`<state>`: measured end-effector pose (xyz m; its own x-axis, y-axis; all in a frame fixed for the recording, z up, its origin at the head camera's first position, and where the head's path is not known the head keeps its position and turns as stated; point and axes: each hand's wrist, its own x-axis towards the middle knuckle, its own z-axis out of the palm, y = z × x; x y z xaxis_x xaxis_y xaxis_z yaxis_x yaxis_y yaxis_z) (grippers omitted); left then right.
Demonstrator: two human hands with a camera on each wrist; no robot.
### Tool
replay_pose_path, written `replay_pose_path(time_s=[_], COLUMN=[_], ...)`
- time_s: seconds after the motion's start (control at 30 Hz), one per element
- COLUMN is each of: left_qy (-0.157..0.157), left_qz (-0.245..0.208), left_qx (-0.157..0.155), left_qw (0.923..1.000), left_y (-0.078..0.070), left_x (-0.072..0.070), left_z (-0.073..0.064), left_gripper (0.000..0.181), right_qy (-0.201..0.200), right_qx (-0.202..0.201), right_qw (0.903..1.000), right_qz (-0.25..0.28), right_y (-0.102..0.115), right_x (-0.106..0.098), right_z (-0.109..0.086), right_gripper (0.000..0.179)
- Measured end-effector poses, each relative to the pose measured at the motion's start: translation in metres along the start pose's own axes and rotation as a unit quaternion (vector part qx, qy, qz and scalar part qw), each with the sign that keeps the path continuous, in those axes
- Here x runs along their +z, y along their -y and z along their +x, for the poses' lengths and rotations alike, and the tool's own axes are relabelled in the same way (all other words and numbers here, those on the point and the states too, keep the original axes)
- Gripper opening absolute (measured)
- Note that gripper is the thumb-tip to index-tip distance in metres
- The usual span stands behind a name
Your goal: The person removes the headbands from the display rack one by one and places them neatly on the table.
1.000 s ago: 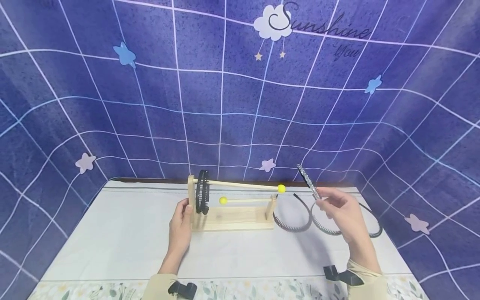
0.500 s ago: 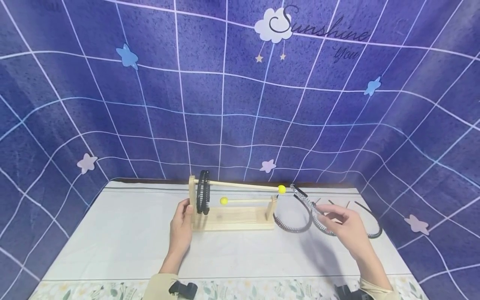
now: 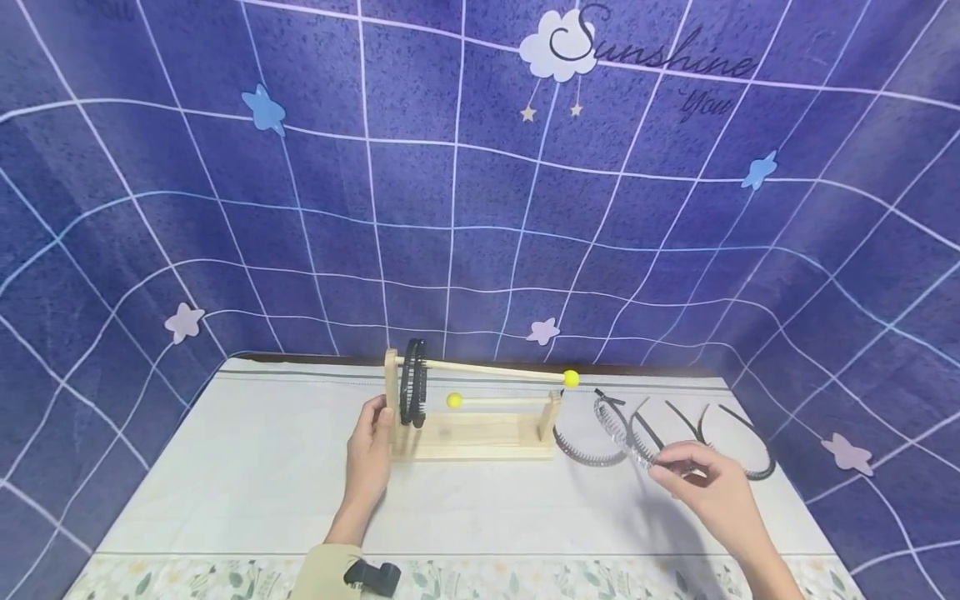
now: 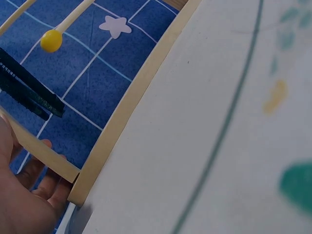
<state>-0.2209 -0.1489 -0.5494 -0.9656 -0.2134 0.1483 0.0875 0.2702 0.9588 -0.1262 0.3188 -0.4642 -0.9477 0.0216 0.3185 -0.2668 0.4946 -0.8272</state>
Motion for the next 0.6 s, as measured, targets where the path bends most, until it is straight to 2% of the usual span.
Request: replay_pose_path(time_s=[0.33, 0.6], left_qy=[0.001, -0.001], left_qz=[0.003, 0.003], left_qx=[0.007, 0.005], left_qw=[1.0000, 1.0000], left_y=[0.002, 0.002], left_x=[0.001, 0.002], left_z=[0.003, 0.003], left_gripper=[0.060, 0.059], right_qy=[0.070, 0.123], right_qx=[-0.119, -0.149], right_qw=[0.9904, 0.9805], right_qz=[0.010, 0.034], right_y=[-0.024, -0.036], right_x=[0.002, 0.002], right_z=[-0.020, -0.024], right_gripper=[0.033, 0.036])
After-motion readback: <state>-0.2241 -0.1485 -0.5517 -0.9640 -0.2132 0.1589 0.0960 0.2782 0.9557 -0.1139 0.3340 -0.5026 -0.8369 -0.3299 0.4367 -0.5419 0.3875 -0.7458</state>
